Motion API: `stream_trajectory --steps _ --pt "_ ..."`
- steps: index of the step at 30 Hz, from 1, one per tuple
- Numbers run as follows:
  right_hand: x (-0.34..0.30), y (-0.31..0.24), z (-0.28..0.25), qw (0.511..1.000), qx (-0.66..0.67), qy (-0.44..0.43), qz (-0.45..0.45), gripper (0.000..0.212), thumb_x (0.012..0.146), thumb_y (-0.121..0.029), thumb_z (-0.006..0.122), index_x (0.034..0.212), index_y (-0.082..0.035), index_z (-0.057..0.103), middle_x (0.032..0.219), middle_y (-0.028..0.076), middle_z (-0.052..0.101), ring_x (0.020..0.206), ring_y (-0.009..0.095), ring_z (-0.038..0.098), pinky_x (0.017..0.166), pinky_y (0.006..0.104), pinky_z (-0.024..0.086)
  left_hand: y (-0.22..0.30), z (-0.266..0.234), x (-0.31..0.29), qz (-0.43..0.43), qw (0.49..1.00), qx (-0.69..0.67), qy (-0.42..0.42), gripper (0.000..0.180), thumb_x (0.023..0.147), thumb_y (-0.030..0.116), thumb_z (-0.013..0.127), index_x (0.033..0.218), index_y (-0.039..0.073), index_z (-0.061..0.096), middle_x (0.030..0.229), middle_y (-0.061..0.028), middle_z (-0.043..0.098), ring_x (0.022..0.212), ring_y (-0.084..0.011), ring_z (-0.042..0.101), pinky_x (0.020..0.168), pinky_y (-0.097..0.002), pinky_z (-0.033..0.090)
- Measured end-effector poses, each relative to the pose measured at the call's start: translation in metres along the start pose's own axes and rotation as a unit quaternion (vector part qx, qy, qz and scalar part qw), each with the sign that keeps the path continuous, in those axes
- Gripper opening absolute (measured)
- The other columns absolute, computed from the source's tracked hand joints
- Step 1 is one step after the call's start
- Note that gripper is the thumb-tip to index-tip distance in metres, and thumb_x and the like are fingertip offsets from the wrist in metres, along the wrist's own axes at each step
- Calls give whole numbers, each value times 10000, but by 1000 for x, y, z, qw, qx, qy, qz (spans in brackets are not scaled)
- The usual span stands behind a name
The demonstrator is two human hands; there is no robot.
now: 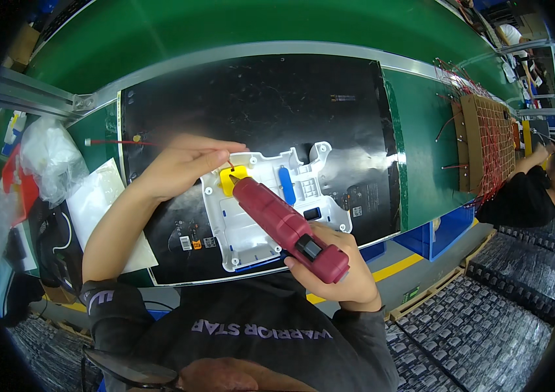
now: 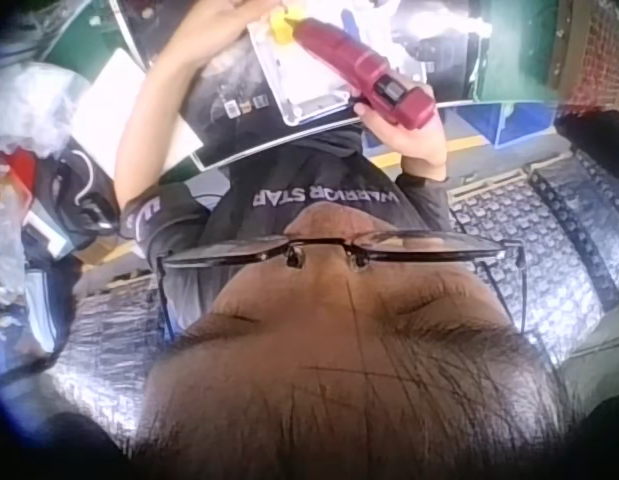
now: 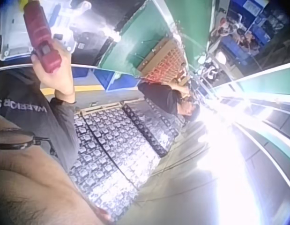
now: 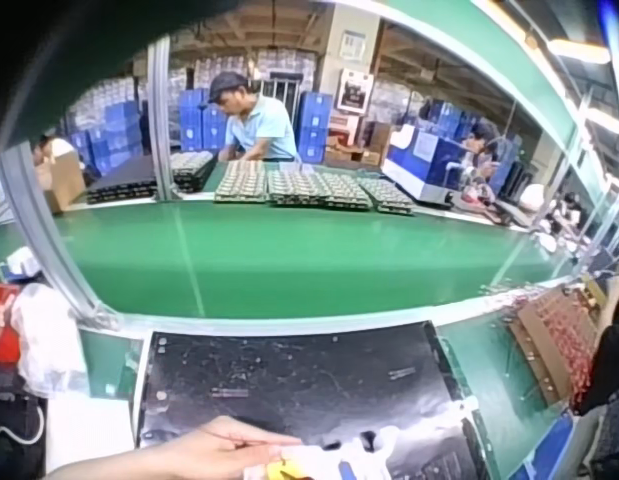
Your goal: Using a hot glue gun to secure components within a plastic electronic housing at an assembly station.
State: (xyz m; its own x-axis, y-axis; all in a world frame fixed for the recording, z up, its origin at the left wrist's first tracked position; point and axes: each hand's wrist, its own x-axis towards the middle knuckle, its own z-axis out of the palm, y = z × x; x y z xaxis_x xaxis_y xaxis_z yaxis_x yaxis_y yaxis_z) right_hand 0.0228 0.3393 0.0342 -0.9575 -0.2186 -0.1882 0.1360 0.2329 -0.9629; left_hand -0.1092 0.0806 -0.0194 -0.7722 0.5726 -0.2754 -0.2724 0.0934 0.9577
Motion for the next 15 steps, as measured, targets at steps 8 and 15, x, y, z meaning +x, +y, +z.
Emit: stream_trajectory --steps 8,15 --pt "2 1 -2 1000 -16 -20 -13 284 716 -64 720 967 40 636 823 145 653 694 246 631 693 309 485 -1 2 1 2 1000 6 21 250 938 183 628 941 -51 714 1039 -172 699 955 -123 629 813 -258 488" --pt "1 1 -3 1000 -13 -15 -16 277 712 -69 726 950 37 634 810 141 648 677 249 623 686 309 483 2 6 2 4 999 7 46 249 926 185 644 996 -42 716 1035 -155 703 908 -114 633 786 -260 498"
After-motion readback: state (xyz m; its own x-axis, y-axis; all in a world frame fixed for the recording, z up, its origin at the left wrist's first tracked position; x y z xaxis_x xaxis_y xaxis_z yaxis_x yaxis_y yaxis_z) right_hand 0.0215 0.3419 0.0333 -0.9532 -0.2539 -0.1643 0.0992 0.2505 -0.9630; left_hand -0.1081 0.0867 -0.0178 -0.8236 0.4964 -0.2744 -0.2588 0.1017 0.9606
